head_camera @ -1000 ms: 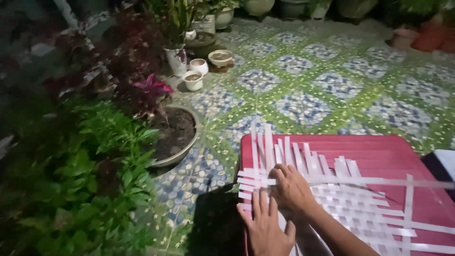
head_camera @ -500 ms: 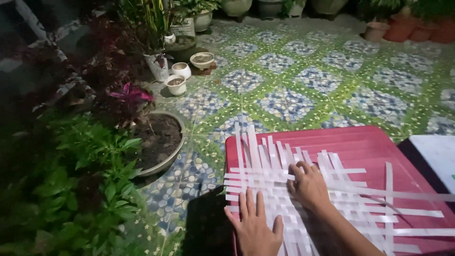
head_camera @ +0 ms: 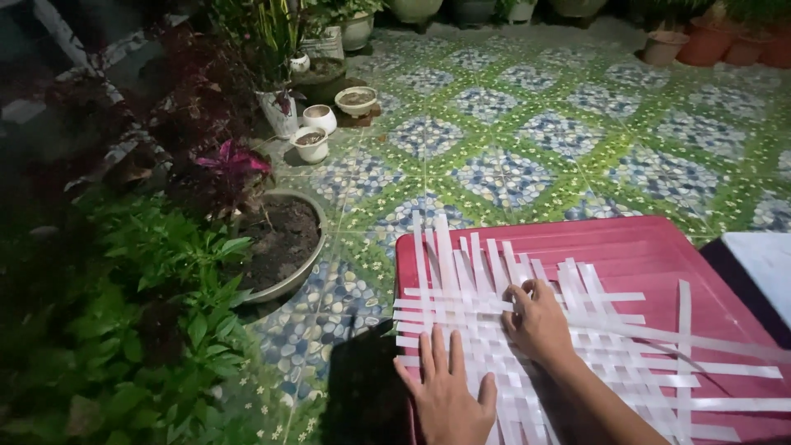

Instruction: The person is weaving white plastic strips together on a small pink table to create a mat.

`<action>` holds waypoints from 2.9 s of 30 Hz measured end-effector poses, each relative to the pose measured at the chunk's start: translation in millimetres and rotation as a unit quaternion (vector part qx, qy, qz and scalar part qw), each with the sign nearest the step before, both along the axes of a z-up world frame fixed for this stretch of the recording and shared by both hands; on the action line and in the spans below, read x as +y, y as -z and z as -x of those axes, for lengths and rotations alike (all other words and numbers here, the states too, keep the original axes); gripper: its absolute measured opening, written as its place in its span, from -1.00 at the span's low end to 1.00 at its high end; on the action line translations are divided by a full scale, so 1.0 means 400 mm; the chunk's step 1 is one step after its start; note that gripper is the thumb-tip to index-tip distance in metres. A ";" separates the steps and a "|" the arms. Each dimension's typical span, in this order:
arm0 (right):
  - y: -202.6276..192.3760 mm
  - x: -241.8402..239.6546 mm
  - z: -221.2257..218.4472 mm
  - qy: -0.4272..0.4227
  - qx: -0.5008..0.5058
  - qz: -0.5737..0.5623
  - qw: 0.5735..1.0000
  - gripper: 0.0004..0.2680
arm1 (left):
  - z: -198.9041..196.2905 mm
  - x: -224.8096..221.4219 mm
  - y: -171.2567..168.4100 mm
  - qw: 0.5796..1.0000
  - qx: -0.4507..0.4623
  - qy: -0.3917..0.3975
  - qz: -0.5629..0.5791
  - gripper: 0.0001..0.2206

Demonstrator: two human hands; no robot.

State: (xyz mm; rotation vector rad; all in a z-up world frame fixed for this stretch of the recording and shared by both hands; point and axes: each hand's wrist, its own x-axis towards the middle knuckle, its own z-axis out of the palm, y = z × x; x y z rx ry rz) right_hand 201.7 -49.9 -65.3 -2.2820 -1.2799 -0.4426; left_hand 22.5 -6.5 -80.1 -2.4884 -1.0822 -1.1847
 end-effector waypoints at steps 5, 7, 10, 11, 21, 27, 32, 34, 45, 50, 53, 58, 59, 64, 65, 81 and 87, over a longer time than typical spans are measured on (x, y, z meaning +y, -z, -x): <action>0.007 0.010 -0.016 0.005 0.041 0.036 0.998 -0.80 | 0.002 -0.002 0.001 0.999 0.034 -0.010 0.002 -0.29; -0.001 0.021 -0.011 0.007 0.035 0.051 0.998 -0.81 | 0.001 0.004 0.010 0.999 0.031 -0.009 0.002 -0.30; -0.005 0.020 -0.010 0.017 0.028 0.066 0.997 -0.82 | -0.005 -0.001 0.017 1.000 0.027 -0.007 0.005 -0.30; -0.005 0.023 -0.010 0.020 0.026 0.063 0.997 -0.83 | -0.006 0.000 0.016 1.000 0.026 -0.011 0.003 -0.29; -0.006 0.022 -0.012 0.011 0.014 0.078 0.997 -0.83 | 0.004 -0.006 -0.003 0.999 0.037 -0.014 -0.005 -0.30; -0.053 0.023 0.026 -0.049 -0.082 0.042 0.995 -0.48 | 0.015 -0.005 -0.008 0.999 0.045 0.000 0.017 -0.33; -0.098 0.042 0.054 -0.120 -0.083 0.000 0.989 -0.67 | 0.019 -0.014 -0.030 0.988 0.061 0.054 0.128 -0.34; -0.081 0.060 0.053 -0.152 -0.080 0.018 0.985 -0.70 | 0.021 -0.009 -0.022 0.996 0.055 0.021 0.072 -0.33; -0.042 0.088 0.057 -0.112 -0.031 0.043 0.992 -0.64 | 0.012 -0.010 -0.033 0.992 0.062 0.036 0.105 -0.36; -0.045 0.086 0.069 -0.109 -0.008 0.016 0.994 -0.74 | 0.021 -0.011 -0.055 0.990 0.079 0.033 0.111 -0.35; -0.040 0.079 0.074 -0.101 0.006 0.006 0.995 -0.76 | 0.016 -0.011 -0.023 0.993 0.068 0.028 0.097 -0.32; -0.049 0.069 0.080 -0.110 -0.005 -0.013 0.994 -0.79 | 0.005 -0.006 0.004 0.991 0.081 0.027 0.101 -0.31; -0.043 0.064 0.081 -0.117 -0.003 -0.019 0.993 -0.78 | 0.005 -0.008 0.012 0.989 0.092 0.026 0.113 -0.32; -0.054 0.053 0.103 -0.092 0.005 0.000 0.996 -0.82 | 0.013 -0.018 0.020 0.994 0.071 0.021 0.077 -0.31; -0.061 0.053 0.112 -0.090 0.012 0.021 0.996 -0.82 | 0.015 -0.018 0.029 0.996 0.066 0.009 0.056 -0.31; -0.272 -0.067 0.105 -0.016 0.056 0.052 0.997 -0.63 | 0.065 -0.053 -0.055 0.997 -0.003 -0.055 -0.051 -0.23; -0.297 -0.169 -0.039 0.078 0.198 0.107 0.971 -0.78 | 0.048 -0.064 -0.299 0.732 0.442 -0.023 0.519 -0.37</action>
